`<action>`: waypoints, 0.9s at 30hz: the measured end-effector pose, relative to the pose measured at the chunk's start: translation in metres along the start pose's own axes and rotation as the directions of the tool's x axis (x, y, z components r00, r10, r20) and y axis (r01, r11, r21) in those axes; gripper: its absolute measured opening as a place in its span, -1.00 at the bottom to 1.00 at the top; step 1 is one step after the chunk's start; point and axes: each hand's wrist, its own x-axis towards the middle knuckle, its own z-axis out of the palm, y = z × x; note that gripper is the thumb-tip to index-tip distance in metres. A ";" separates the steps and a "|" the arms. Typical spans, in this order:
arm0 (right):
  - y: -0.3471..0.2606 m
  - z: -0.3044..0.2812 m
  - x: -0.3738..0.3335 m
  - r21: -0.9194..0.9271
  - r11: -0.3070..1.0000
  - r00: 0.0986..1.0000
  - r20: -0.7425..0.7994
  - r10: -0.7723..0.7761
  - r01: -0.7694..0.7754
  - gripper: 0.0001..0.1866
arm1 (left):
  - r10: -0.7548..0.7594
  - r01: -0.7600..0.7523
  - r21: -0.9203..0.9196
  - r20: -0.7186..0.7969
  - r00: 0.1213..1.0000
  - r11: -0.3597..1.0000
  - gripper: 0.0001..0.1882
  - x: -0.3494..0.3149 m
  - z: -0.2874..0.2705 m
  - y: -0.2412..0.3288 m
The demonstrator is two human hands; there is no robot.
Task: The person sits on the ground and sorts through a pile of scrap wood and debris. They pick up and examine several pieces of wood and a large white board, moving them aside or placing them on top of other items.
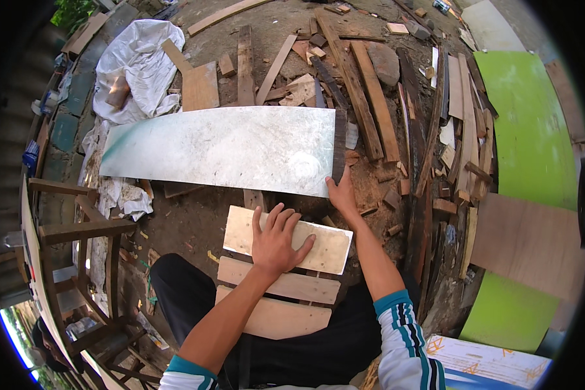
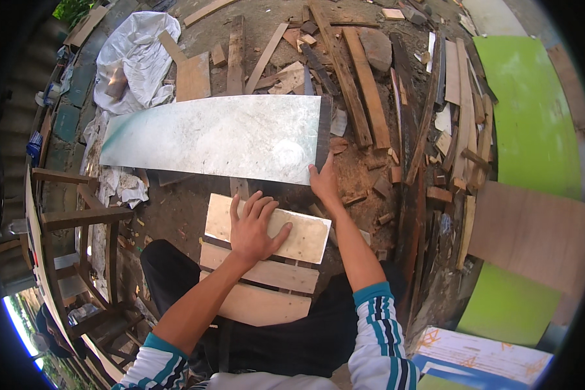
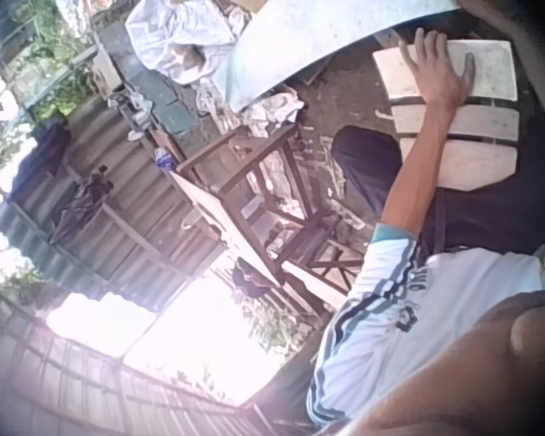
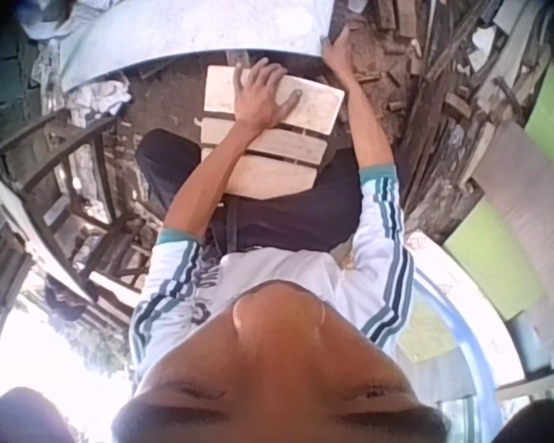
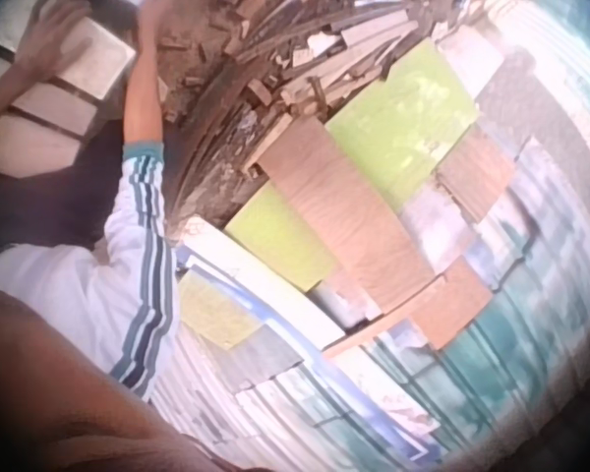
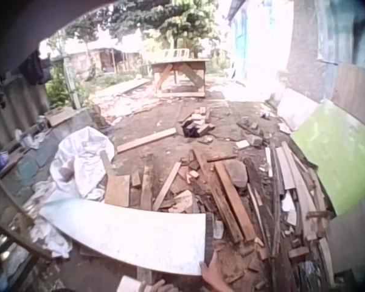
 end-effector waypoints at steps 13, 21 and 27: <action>-0.014 -0.026 -0.020 -0.027 0.996 0.981 -0.175 0.077 -0.083 -0.26 | 0.013 -0.014 -0.018 -0.030 0.999 1.000 -0.45 -0.005 0.003 -0.004; 0.060 -0.077 -0.044 -0.193 0.917 0.914 -0.285 0.289 -0.350 -0.25 | 0.003 -0.004 -0.053 -0.032 0.999 0.999 -0.45 -0.006 0.002 -0.006; 0.109 -0.068 -0.067 -0.281 0.927 0.945 -0.281 0.170 -0.250 -0.26 | 0.014 -0.016 -0.056 -0.029 0.999 0.998 -0.42 -0.006 0.004 -0.005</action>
